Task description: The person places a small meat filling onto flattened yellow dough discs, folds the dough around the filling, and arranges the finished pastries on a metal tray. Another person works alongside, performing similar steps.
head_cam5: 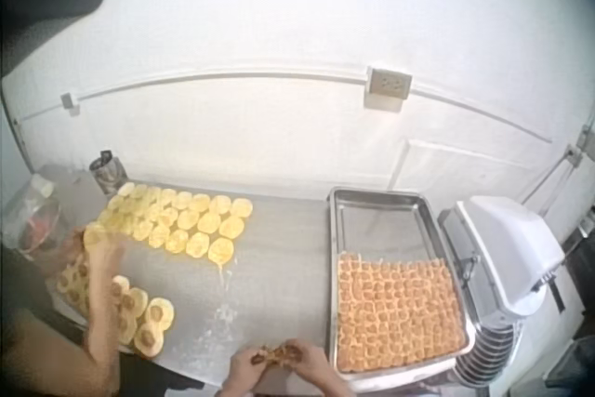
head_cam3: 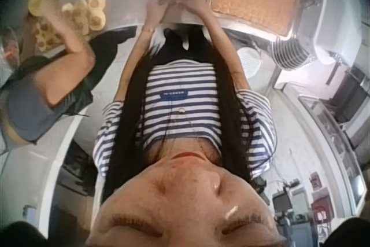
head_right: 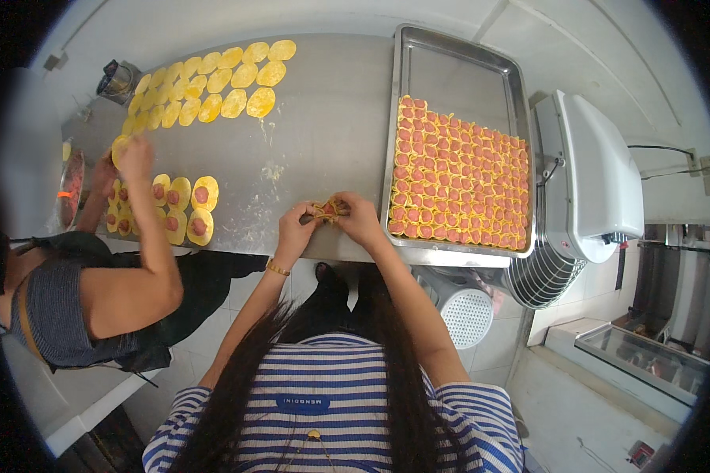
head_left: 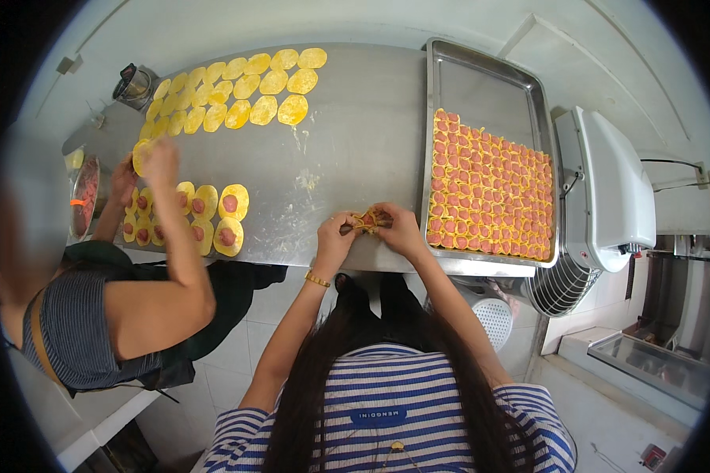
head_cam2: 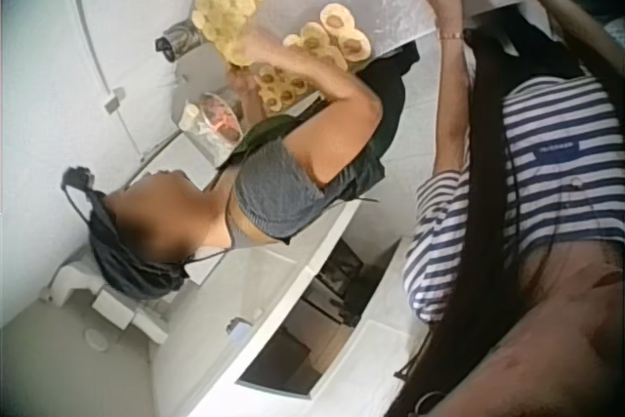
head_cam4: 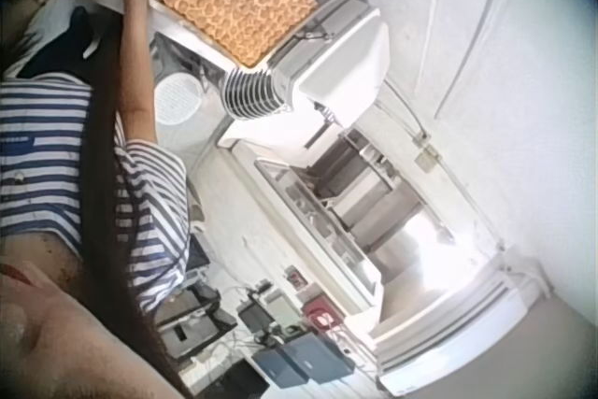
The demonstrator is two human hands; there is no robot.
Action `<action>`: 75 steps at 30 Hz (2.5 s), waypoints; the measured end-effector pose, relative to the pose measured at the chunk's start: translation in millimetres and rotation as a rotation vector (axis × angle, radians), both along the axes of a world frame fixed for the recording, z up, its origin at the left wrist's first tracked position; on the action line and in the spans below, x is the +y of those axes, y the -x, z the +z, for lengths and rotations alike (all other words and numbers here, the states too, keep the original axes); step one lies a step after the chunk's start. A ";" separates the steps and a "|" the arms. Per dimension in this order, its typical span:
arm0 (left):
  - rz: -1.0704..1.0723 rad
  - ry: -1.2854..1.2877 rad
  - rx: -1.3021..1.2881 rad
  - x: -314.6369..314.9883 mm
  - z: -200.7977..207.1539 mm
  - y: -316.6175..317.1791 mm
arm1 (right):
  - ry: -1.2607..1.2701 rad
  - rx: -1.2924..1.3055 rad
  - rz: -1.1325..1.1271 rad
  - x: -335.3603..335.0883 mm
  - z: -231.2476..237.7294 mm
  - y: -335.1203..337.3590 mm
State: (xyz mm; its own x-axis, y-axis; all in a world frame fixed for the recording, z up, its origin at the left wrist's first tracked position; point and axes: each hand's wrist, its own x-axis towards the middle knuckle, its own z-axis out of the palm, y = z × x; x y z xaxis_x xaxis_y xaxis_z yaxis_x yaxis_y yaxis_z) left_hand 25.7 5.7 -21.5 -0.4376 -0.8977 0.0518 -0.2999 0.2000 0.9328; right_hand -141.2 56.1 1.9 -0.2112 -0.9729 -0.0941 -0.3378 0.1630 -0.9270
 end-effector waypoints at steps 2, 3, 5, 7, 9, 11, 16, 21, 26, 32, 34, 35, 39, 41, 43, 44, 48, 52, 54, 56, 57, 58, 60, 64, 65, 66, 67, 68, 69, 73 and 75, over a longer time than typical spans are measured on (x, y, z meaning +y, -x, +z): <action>0.015 -0.107 0.008 -0.6 3.2 1.7 | 0.023 0.011 0.048 -2.1 2.0 3.4; 0.038 -0.146 0.030 -0.9 5.1 3.3 | -0.007 0.065 0.067 -3.7 2.8 5.3; 0.042 -0.172 0.052 -1.6 9.8 5.5 | -0.011 0.129 0.102 -8.7 4.1 8.7; 0.007 -0.161 0.061 -2.5 15.4 5.9 | 0.034 0.113 0.127 -14.6 4.5 8.8; -0.015 -0.081 -0.090 -4.2 20.0 7.5 | 0.072 0.127 0.138 -18.1 5.5 9.5; -0.039 -0.028 -0.134 -5.7 23.0 8.8 | 0.101 0.183 0.136 -18.9 6.8 10.9; -0.117 -0.063 -0.042 -9.1 22.8 6.4 | 0.036 0.434 0.125 -7.0 10.8 8.3; -0.199 0.012 -0.266 -21.3 20.6 11.8 | 0.009 0.319 0.146 -9.7 12.6 1.3; -0.224 0.040 -0.259 -25.9 22.9 11.3 | 0.143 0.336 0.046 -9.6 10.9 5.5; -0.230 -0.050 -0.194 -23.6 23.6 11.3 | 0.028 0.353 0.122 -12.9 3.4 0.8; -0.233 0.053 -0.289 -22.1 22.6 14.8 | 0.057 0.375 0.145 -13.9 3.1 1.4; -0.225 0.019 -0.263 -22.3 22.7 14.2 | 0.115 0.377 0.148 -14.3 3.2 2.3; -0.196 -0.059 -0.107 -22.2 23.7 11.9 | 0.123 0.434 0.059 -11.9 4.6 6.9; -0.188 -0.043 -0.116 -21.9 25.0 12.3 | 0.032 0.402 0.113 -12.6 5.2 8.1; -0.208 0.004 -0.165 -21.1 26.1 14.9 | 0.022 0.376 0.135 -18.8 5.2 6.4; -0.208 0.003 -0.188 -20.4 26.5 15.9 | 0.011 0.363 0.143 -19.9 5.6 5.8; -0.211 -0.051 -0.140 -18.1 25.2 14.2 | 0.102 0.368 0.033 -17.3 6.8 5.1; -0.161 0.016 -0.159 -17.8 20.0 16.0 | 0.042 0.468 0.048 -13.4 5.2 3.8; -0.173 0.073 -0.184 -18.5 18.6 18.4 | 0.044 0.404 0.086 -14.1 4.3 4.3; -0.182 0.069 -0.197 -18.1 17.9 18.4 | 0.059 0.291 0.089 -13.7 4.0 5.1; -0.186 0.043 -0.195 -17.7 17.7 17.9 | 0.098 0.361 0.072 -12.7 3.9 4.5; -0.191 0.017 -0.194 -17.2 17.4 17.1 | 0.128 0.415 0.039 -11.5 4.0 4.4; -0.123 0.174 -0.148 -15.3 15.6 17.3 | 0.132 0.463 -0.002 -8.8 3.7 2.5; -0.140 0.117 -0.112 -16.1 8.4 19.1 | 0.081 0.412 0.025 -9.6 2.3 1.4; -0.141 0.116 -0.109 -16.4 6.2 19.5 | 0.062 0.382 0.044 -10.4 2.2 2.2; -0.143 0.098 -0.100 -16.8 4.2 19.8 | 0.063 0.395 0.064 -11.3 2.1 3.0; -0.145 0.080 -0.091 -16.9 2.3 19.7 | 0.048 0.400 0.081 -11.7 2.3 3.9; -0.150 0.107 -0.091 -17.1 0.8 19.1 | 0.022 0.400 0.080 -11.8 2.6 4.4; -0.155 0.133 -0.090 -17.7 -0.4 18.0 | 0.093 0.436 0.081 -11.4 2.7 3.8; -0.044 -0.056 0.016 -13.1 0.9 0.6 | 0.230 0.594 0.162 -9.2 2.9 -2.7; -0.035 0.036 -0.100 -12.5 4.9 -15.5 | 0.200 0.609 0.246 -10.4 4.1 -1.2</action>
State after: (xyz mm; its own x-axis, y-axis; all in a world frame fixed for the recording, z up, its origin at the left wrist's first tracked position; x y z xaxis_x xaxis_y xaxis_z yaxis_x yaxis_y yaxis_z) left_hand 41.2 -6.9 -16.6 -0.4731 -0.8802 0.0386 -0.3831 0.2450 0.8906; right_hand -140.0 45.8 5.9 0.0598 -0.9857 0.1575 -0.8136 -0.1396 -0.5644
